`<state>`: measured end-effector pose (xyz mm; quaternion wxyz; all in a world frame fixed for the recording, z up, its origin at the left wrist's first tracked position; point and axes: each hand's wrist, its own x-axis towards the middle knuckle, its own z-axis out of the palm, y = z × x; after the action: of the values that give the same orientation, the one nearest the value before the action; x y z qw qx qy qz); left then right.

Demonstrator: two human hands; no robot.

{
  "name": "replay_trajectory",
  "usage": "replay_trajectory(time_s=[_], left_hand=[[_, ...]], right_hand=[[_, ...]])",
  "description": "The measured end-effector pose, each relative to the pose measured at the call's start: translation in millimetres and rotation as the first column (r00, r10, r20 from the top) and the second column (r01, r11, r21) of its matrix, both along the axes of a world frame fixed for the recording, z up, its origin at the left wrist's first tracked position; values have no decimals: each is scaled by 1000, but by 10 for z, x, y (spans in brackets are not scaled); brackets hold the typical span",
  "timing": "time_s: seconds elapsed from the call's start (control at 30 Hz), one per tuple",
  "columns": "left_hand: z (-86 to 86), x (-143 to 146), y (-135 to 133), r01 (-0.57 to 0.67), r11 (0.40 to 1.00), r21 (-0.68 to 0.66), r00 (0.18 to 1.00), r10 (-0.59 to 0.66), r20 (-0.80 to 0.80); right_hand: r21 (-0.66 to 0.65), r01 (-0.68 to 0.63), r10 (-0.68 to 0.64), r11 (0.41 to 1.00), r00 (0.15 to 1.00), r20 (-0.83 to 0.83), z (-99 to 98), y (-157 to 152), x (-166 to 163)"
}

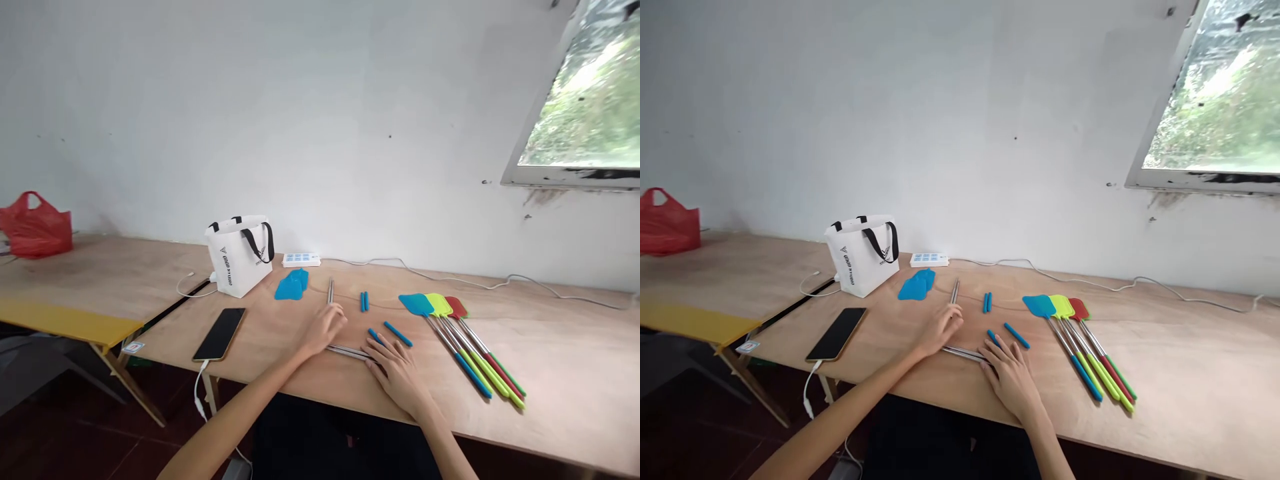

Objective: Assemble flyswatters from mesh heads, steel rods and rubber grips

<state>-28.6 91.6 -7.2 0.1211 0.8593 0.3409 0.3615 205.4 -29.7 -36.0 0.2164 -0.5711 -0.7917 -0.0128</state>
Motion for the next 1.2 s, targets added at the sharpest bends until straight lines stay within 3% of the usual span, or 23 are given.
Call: replay_trajectory(time_s=[0.07,0.2,0.4,0.67,1.2], left_hand=[[-20,-206,264,-205,979,14,978,205,-30],[-105,-643,742,-519,847,115,816,531,-228],[-227,-810,993,-539,842,27,771,506,-388],[-213,-803,967,-568,820,72,755,554,-351],[-151,-800,842,-622,782,29,725,590,-355]], right_hand=[[2,3,-3,1000,1000,-17,7,-2,2],[18,2,-2,1000,999,-39,-6,-2,4],[5,3,-2,1000,999,-39,-7,-7,6],[20,2,-1,1000,999,-40,4,-9,5],[30,5,-4,1000,1000,-29,-27,4,19]])
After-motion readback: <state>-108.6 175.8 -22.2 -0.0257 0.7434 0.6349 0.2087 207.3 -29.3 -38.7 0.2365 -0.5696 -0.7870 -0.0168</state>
